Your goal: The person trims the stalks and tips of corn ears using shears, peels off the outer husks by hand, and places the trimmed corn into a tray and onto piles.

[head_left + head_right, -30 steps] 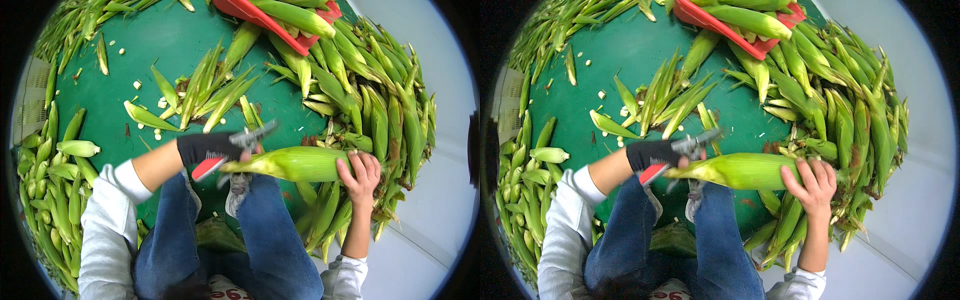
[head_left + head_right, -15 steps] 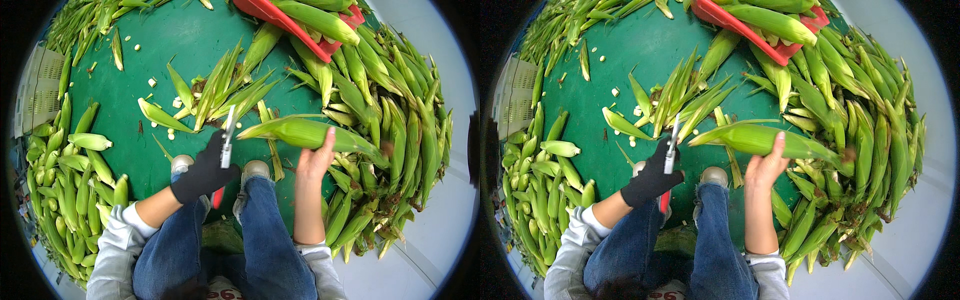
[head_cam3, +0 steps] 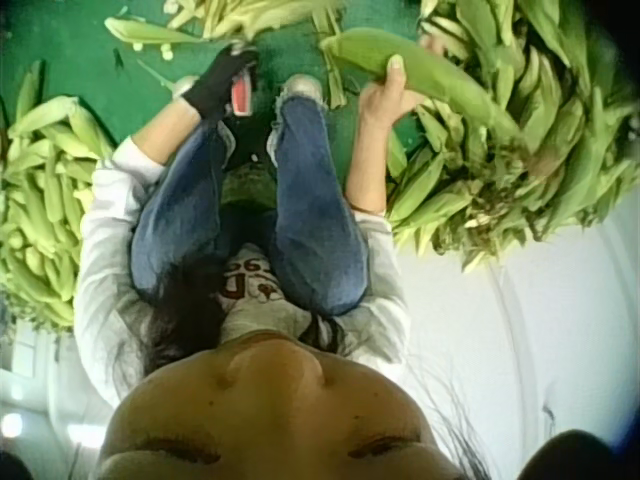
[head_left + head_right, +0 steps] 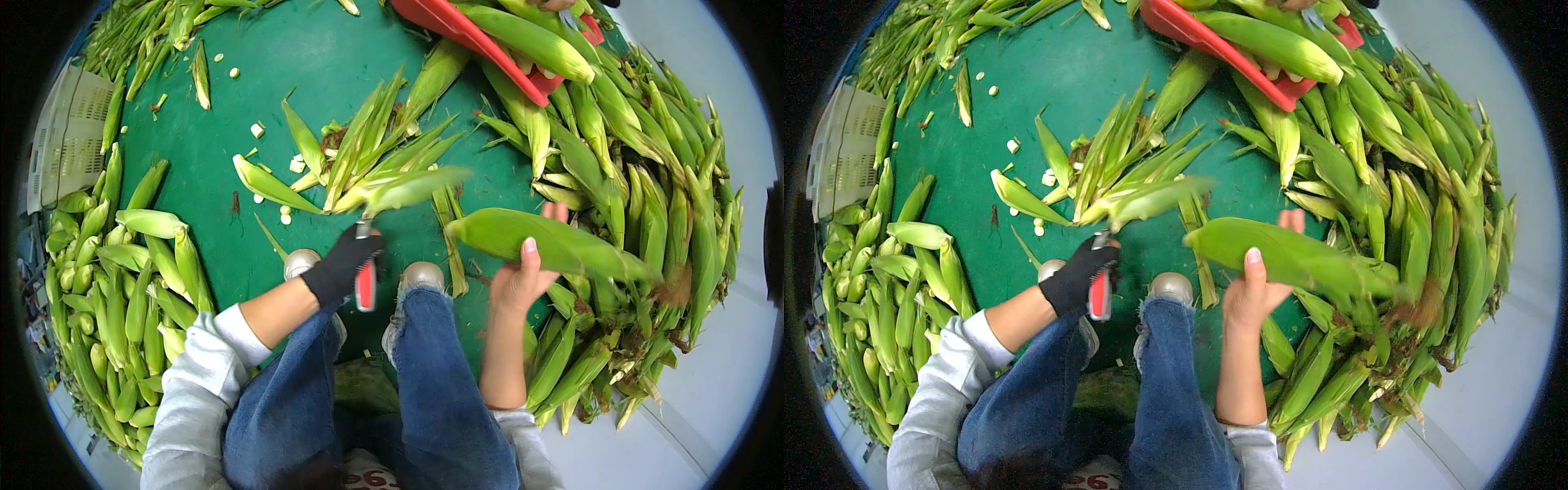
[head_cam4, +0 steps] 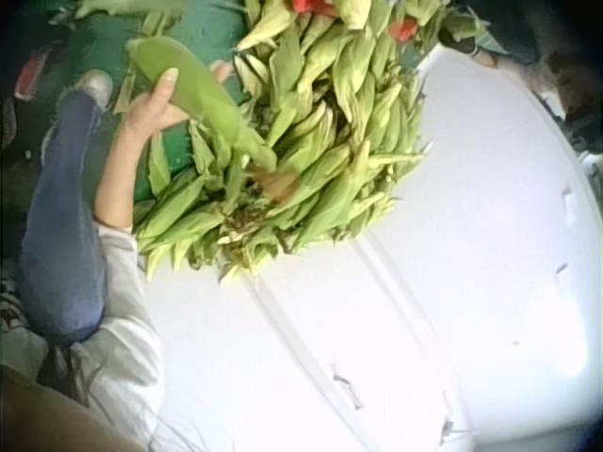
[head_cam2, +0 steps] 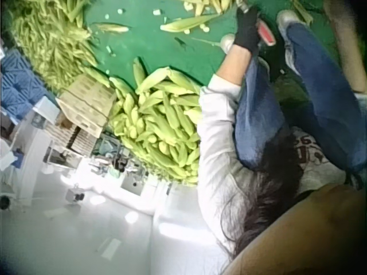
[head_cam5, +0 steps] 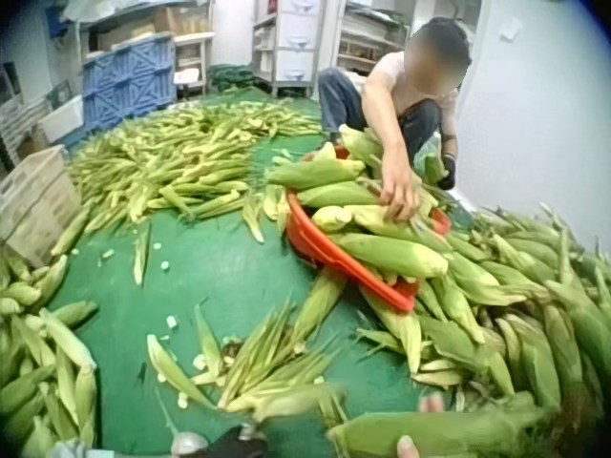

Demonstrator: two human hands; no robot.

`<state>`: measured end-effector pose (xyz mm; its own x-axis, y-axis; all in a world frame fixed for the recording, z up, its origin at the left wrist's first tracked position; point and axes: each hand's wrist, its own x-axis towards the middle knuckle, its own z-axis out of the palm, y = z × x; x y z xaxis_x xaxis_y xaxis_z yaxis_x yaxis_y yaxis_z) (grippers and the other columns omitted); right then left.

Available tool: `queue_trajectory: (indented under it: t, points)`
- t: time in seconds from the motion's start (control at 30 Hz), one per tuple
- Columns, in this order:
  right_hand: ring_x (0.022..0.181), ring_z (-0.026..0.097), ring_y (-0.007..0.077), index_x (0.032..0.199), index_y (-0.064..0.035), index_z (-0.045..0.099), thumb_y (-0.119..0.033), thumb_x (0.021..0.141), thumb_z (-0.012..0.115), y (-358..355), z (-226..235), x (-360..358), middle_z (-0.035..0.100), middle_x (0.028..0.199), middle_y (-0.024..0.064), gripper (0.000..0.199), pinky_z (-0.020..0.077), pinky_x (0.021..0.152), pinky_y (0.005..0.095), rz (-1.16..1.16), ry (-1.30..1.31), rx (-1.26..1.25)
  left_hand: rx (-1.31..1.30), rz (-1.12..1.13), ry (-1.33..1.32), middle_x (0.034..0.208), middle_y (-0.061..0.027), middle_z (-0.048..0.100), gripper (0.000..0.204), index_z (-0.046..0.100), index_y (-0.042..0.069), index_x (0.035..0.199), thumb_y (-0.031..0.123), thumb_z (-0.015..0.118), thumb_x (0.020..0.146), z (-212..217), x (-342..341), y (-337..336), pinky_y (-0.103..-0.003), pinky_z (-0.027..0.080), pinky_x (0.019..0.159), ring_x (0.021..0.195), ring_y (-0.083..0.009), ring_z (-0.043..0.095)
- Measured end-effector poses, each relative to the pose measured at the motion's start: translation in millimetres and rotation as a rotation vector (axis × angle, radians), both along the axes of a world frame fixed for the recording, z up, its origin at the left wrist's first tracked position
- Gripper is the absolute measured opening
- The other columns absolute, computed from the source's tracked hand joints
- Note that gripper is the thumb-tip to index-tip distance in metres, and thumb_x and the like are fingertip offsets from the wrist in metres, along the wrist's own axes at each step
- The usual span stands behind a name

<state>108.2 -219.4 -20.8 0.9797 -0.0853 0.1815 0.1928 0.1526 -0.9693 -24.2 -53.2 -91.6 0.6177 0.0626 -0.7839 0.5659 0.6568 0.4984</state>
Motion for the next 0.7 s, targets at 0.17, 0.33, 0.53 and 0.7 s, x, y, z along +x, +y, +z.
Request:
queue_trajectory:
  t: [0.17,0.33,0.53,0.7]
  points:
    - [0.110,0.047,0.0254,0.120,-0.0027,0.040,-0.029,0.087,0.047,-16.7,4.1,22.2,0.048,0.120,0.0127,0.043,0.0385,0.094,0.0430,0.088,0.366,0.334,0.055,-0.227,0.072,0.084,-0.0022,0.054,0.038,0.043,0.008,0.112,0.019,0.060,0.079,7.6,-16.1,10.2,-0.026,0.045,0.066,0.076,-0.0122,0.053]
    - [0.102,0.051,0.0212,0.111,-0.0054,0.046,-0.032,0.087,0.047,-20.6,-5.9,16.7,0.054,0.108,0.0083,0.036,0.0404,0.091,0.0409,0.261,0.636,0.471,0.202,-0.335,-0.327,0.094,-0.0059,0.050,0.055,0.039,0.005,0.118,0.015,0.069,0.073,45.1,9.7,-0.6,-0.027,0.043,0.074,0.084,-0.0135,0.051]
    - [0.098,0.050,0.0199,0.119,-0.0081,0.041,-0.031,0.089,0.052,4.6,-25.2,-6.3,0.051,0.106,0.0058,0.039,0.0428,0.087,0.0362,0.243,0.632,0.354,0.778,-0.796,-0.363,0.094,-0.0233,0.056,0.079,0.030,0.001,0.122,0.033,0.074,0.065,56.4,13.7,-13.1,-0.042,0.048,0.068,0.085,-0.0392,0.058]
    - [0.103,0.046,0.0178,0.126,-0.0088,0.031,-0.029,0.087,0.055,13.3,-28.6,-20.3,0.046,0.113,0.0046,0.050,0.0410,0.088,0.0340,0.255,0.685,0.267,1.121,-0.728,-0.495,0.088,-0.0233,0.058,0.080,0.031,0.001,0.122,0.031,0.075,0.063,35.5,0.7,-13.4,-0.042,0.049,0.066,0.079,-0.0394,0.059]
